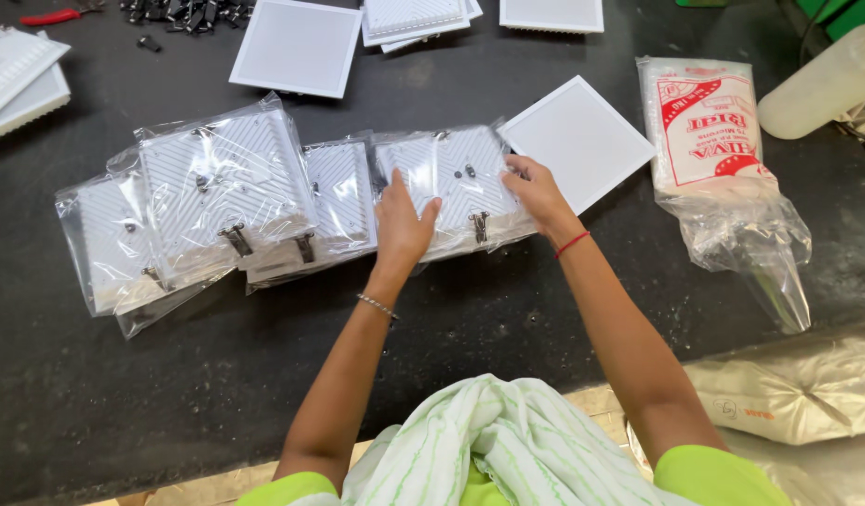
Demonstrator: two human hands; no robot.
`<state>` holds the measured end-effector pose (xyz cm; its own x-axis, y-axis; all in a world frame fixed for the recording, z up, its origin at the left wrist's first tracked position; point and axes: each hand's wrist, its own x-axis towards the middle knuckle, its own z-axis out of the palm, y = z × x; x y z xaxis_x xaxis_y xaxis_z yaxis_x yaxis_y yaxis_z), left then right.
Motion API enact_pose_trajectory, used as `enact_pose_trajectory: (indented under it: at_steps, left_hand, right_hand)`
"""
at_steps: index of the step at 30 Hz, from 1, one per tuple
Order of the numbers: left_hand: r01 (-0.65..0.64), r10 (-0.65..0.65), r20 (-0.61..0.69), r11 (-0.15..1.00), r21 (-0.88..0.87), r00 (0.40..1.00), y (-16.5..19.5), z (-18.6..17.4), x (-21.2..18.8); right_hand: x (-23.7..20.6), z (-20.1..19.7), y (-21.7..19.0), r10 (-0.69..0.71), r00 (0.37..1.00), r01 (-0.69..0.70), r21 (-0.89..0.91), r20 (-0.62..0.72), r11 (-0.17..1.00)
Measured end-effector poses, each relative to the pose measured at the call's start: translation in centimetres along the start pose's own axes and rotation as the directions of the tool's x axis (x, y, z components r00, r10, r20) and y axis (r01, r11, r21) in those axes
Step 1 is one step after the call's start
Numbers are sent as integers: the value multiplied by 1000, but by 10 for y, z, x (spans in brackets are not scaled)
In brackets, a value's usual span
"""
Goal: The person wraps square LED panel lights in clear plastic bags at a workbench, folds the plastic over each panel, and stacks the wrapped panels on the table. At the end the person walks to a stack of cardboard boxes and picks one up.
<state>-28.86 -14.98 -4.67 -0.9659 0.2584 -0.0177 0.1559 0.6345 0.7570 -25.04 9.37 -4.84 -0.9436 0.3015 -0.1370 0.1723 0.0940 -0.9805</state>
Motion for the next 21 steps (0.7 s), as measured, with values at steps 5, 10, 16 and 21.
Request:
enact_pose_trajectory:
  at_steps: [5,10,16,21]
  left_hand:
    - [-220,207,-227,975,-37,952,-10,39,25]
    - [16,-18,-183,1000,-12,983,12,41,44]
    - [6,-4,-185,1000,10,983,16,33,37]
    - [-34,70,-262,990,138,963,30,32,18]
  right_hand:
    - [24,-11,-12,-174,985,173,-26,-14,985]
    - [30,-19,-19,-205,978,196,-137,-49,971]
    - [-36,-30,-5,-470,863,372,-398,-185,839]
    - [-128,-56,4,-390,910,318,-364,-143,875]
